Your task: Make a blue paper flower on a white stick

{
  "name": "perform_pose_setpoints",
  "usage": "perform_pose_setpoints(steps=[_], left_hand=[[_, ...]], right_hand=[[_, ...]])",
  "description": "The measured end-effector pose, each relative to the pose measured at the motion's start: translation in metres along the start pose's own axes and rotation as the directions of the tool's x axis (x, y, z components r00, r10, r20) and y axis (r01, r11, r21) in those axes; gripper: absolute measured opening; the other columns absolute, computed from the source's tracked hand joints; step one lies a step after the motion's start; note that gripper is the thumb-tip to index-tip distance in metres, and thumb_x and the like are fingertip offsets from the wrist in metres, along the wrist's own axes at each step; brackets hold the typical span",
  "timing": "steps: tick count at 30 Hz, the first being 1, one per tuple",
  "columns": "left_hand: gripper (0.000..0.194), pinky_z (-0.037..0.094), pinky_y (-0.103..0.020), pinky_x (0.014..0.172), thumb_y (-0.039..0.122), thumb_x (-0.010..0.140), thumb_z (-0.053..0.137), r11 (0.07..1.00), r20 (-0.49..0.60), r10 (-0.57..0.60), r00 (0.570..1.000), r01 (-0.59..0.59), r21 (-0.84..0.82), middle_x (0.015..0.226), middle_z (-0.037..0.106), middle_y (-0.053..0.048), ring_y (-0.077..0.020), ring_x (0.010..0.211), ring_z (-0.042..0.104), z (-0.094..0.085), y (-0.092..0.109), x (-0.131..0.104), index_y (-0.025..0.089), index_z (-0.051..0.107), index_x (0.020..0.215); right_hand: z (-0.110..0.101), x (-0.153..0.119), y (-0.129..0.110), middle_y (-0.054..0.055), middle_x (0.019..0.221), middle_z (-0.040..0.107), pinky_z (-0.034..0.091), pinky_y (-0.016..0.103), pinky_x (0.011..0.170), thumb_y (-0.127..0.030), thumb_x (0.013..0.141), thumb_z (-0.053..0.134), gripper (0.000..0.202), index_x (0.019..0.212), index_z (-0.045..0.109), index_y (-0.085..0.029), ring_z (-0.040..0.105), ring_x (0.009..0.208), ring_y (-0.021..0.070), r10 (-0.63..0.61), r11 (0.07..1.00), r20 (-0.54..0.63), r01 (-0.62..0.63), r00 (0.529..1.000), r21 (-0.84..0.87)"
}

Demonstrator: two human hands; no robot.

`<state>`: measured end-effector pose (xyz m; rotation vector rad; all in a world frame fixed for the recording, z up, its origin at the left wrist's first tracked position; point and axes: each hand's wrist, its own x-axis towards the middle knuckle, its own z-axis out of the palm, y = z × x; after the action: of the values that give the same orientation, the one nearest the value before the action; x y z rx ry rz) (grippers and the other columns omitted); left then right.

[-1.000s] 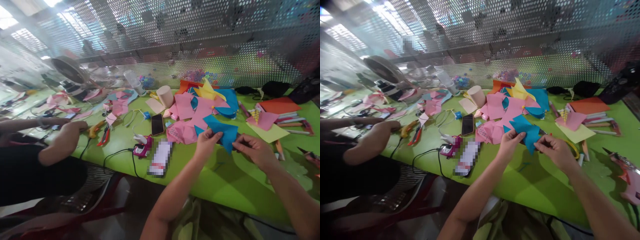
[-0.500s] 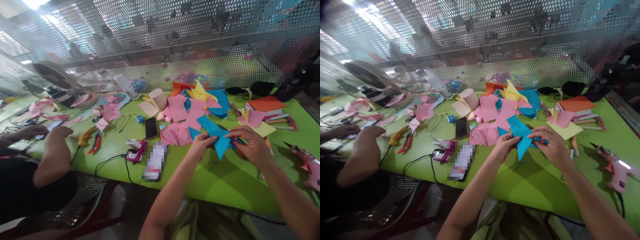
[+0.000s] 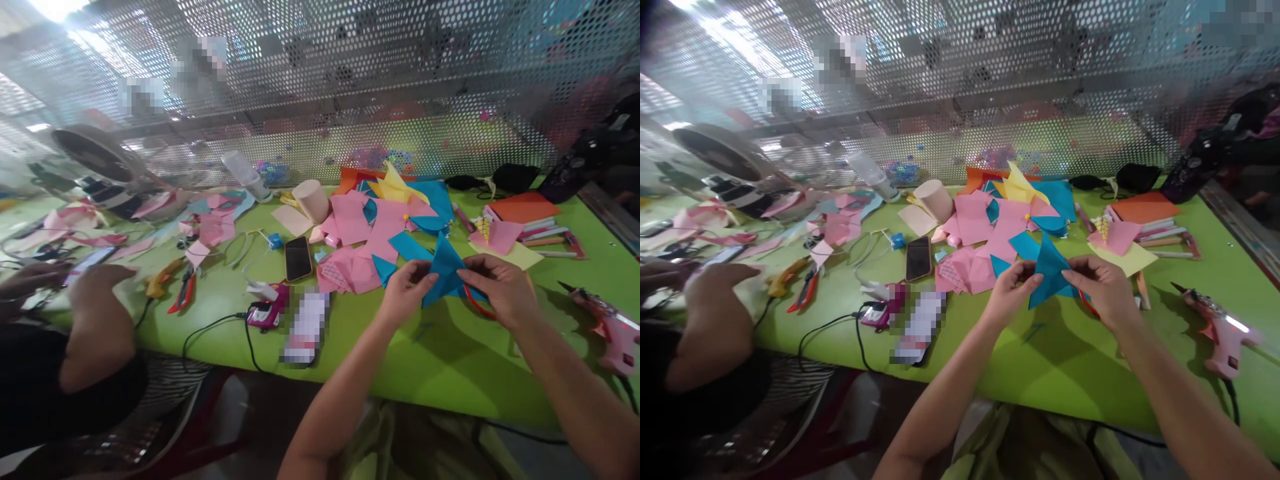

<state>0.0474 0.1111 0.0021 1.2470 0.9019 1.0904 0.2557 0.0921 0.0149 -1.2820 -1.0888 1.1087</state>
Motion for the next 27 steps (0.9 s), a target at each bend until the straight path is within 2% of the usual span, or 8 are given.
perform_pose_setpoints(steps=[5, 8, 12, 17, 22, 27], left_hand=[[0.037, 0.042, -0.022, 0.066, 0.040, 0.079, 0.093, 0.993, -0.088, -0.022, 0.996, 0.012, -0.118, 0.077, 0.059, 0.004, -0.0093, 0.070, 0.051, 0.000, -0.006, 0.004, 0.018, 0.066, 0.089], [0.034, 0.041, -0.022, 0.066, 0.035, 0.077, 0.092, 0.986, -0.106, -0.053, 0.993, 0.036, -0.160, 0.076, 0.057, 0.004, -0.0085, 0.070, 0.050, -0.001, -0.003, 0.005, 0.018, 0.065, 0.087], [0.028, 0.044, -0.022, 0.070, 0.028, 0.073, 0.090, 0.969, -0.118, -0.124, 0.985, 0.095, -0.227, 0.077, 0.062, 0.003, -0.0103, 0.074, 0.055, -0.001, -0.002, 0.004, 0.018, 0.069, 0.087], [0.024, 0.048, -0.024, 0.075, 0.023, 0.071, 0.086, 0.928, -0.075, -0.186, 0.980, 0.150, -0.342, 0.083, 0.070, -0.001, -0.0125, 0.077, 0.060, -0.002, -0.004, 0.003, 0.017, 0.075, 0.091], [0.022, 0.045, -0.023, 0.068, 0.028, 0.071, 0.085, 0.912, 0.012, -0.172, 0.985, 0.164, -0.376, 0.083, 0.071, -0.001, -0.0101, 0.070, 0.056, -0.004, 0.000, 0.001, 0.017, 0.077, 0.088], [0.028, 0.044, -0.022, 0.063, 0.033, 0.072, 0.086, 0.881, 0.056, -0.236, 0.970, 0.238, -0.410, 0.078, 0.066, 0.000, -0.0098, 0.065, 0.056, -0.004, 0.004, 0.000, 0.017, 0.072, 0.089]], right_hand=[[0.003, -0.001, 0.001, 0.004, 0.089, 0.080, 0.062, 0.033, 0.071, -0.061, 0.065, 0.100, 0.052, 0.100, 0.083, -0.026, 0.072, 0.078, 0.0199, 0.028, 1.000, 0.078, -0.027, 0.997, -0.010], [0.004, 0.000, 0.000, 0.004, 0.086, 0.080, 0.063, 0.033, 0.070, -0.061, 0.061, 0.102, 0.055, 0.097, 0.083, -0.024, 0.072, 0.074, 0.0194, 0.045, 0.999, 0.118, -0.048, 0.992, 0.019], [0.004, 0.000, 0.002, 0.003, 0.084, 0.079, 0.064, 0.033, 0.068, -0.060, 0.061, 0.102, 0.053, 0.096, 0.083, -0.024, 0.072, 0.072, 0.0193, 0.001, 1.000, 0.099, -0.003, 0.995, 0.018], [0.002, -0.001, 0.008, 0.003, 0.088, 0.079, 0.063, 0.033, 0.068, -0.056, 0.069, 0.099, 0.044, 0.099, 0.085, -0.027, 0.072, 0.074, 0.0191, -0.026, 0.999, 0.106, 0.021, 0.994, 0.044], [-0.001, -0.001, 0.010, 0.003, 0.087, 0.079, 0.061, 0.034, 0.067, -0.050, 0.072, 0.098, 0.029, 0.088, 0.086, -0.029, 0.071, 0.074, 0.0191, -0.020, 0.994, 0.109, 0.008, 0.994, 0.108], [-0.002, -0.004, 0.005, 0.004, 0.089, 0.080, 0.058, 0.035, 0.072, -0.040, 0.082, 0.088, 0.011, 0.087, 0.086, -0.030, 0.072, 0.081, 0.0217, -0.167, 0.982, 0.089, 0.173, 0.982, -0.072]])
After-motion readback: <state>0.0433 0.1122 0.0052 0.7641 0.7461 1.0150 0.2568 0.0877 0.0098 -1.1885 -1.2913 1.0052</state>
